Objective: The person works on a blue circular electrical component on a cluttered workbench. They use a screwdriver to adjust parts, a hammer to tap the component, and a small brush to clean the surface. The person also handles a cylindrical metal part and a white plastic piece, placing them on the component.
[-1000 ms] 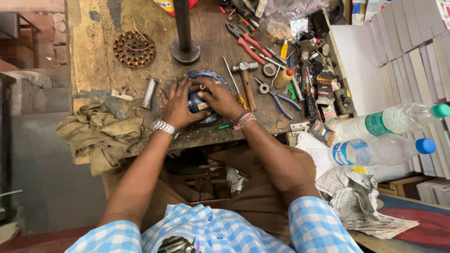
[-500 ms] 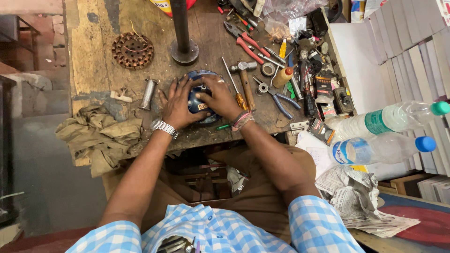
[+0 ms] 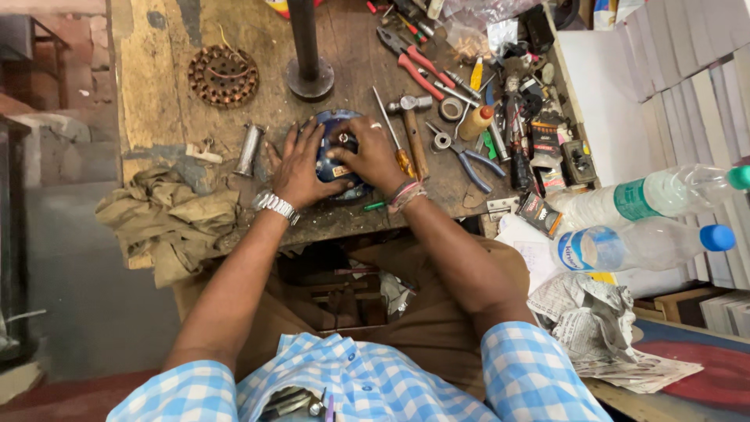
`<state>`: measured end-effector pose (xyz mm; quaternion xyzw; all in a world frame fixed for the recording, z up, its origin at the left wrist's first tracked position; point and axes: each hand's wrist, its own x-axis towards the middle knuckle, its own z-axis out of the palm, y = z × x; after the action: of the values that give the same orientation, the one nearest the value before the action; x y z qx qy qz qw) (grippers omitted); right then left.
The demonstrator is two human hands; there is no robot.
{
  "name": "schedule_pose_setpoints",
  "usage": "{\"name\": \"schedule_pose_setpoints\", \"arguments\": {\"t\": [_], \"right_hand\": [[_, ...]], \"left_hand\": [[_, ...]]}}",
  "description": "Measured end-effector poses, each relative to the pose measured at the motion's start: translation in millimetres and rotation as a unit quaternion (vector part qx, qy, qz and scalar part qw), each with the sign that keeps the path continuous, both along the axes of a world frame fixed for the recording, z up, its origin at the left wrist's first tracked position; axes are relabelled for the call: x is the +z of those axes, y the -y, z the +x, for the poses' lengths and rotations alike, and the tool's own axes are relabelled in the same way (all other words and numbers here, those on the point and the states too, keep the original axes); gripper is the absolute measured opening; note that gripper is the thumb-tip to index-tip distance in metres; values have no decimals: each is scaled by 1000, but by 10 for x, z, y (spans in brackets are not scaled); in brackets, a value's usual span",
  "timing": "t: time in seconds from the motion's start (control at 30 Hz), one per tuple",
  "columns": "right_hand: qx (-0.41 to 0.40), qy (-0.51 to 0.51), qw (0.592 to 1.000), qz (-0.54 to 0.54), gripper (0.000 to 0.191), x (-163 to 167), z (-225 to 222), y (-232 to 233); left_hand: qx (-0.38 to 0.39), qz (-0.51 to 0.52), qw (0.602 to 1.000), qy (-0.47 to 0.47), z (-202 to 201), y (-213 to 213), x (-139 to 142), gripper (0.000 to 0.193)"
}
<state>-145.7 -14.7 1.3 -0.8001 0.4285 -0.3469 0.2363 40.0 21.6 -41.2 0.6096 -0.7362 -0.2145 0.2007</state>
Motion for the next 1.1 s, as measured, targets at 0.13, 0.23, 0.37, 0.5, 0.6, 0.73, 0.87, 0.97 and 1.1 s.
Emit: {"name": "schedule_pose_setpoints", "arguments": {"t": [0.13,0.23,0.37,0.5,0.6,0.73,0.87,0.97,1.1], "right_hand": [[128,33,991,15,31,3,-71,92],[92,43,990,100,25,14,-81,61],[-9,-66,997,-41,20,49,-26,-38],[-68,-88,989,-101,37,53,-2,-36],[7,-61,998,-6,42,18,-36,49],[125,38,989,71,34,-24,-84,118],[51,18,996,64,22,-3,-51,40],[-26,-72,996,46,18,55,10,-57],[-63,-75,993,-64,41,144,34,-75]], "left_hand": [[-2,-7,1000,-3,18,1,-34,124],[-4,-5,1000,-1,11,13,-37,125],[-5,3,1000,7,11,29,-15,128],[2,-1,1000,-15,13,17,-8,129],[-3,5,1000,2,14,17,-18,127],[-1,11,1000,-9,21,34,-29,125],[-5,6,1000,-3,21,44,-34,127],[-6,-2,1000,-6,18,37,-30,126],[-6,4,1000,1,18,28,-3,126]]}}
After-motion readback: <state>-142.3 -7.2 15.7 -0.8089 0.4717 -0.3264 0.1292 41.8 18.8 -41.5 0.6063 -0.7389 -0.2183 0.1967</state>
